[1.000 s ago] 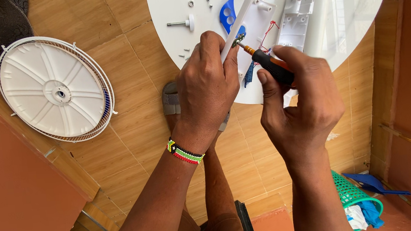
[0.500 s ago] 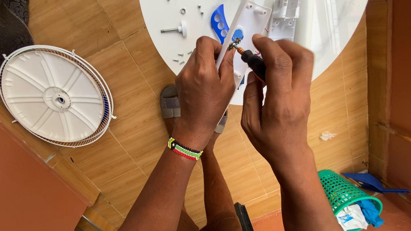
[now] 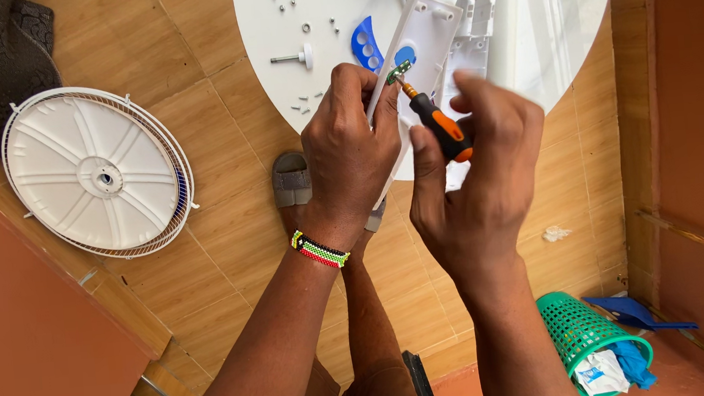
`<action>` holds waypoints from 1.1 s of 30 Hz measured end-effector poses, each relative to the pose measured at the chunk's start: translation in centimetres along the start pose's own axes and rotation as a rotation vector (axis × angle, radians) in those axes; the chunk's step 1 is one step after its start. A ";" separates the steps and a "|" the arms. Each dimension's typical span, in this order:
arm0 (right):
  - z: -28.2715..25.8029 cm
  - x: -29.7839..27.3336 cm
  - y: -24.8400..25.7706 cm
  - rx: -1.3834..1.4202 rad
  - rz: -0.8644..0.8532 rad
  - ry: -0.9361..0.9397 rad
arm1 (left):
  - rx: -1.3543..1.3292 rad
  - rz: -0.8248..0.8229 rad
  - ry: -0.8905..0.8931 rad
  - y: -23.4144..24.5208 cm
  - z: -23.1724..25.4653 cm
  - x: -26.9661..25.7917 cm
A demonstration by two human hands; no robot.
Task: The person assembles an electric fan by inserting a metal rod into a plastic tube, attaching a rubber gasket to the motor housing, and using a screwdriver to fasten screws into a plastic control panel. The person handles multiple small parts including screws, washers, and plastic components on a white table.
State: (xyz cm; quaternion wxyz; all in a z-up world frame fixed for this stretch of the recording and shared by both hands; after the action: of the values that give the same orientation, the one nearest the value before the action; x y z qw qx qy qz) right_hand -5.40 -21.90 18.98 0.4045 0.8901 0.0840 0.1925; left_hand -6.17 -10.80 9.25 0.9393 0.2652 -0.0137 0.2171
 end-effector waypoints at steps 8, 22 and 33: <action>-0.5 -0.4 0.9 0.018 0.018 0.006 | 0.039 0.018 -0.089 0.5 0.7 0.5; -0.3 -0.3 0.0 0.071 -0.019 -0.301 | 0.096 0.090 -0.150 1.2 0.5 0.8; 0.5 -0.5 0.0 -0.199 -0.123 -0.539 | 0.089 0.125 -0.239 1.9 0.9 1.1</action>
State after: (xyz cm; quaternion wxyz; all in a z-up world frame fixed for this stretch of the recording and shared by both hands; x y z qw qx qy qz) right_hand -5.67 -22.44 18.52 0.5084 0.8583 0.0079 -0.0687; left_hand -5.88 -9.30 11.13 0.9030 0.3292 -0.1324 0.2424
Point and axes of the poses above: each hand's wrist, its own x-axis towards the middle knuckle, its own y-axis out of the back of the hand, z = x × y, the point moved 5 cm from there along x, towards the middle knuckle, and after that the axes turned 2 degrees about -y, right-handed, at the moved point
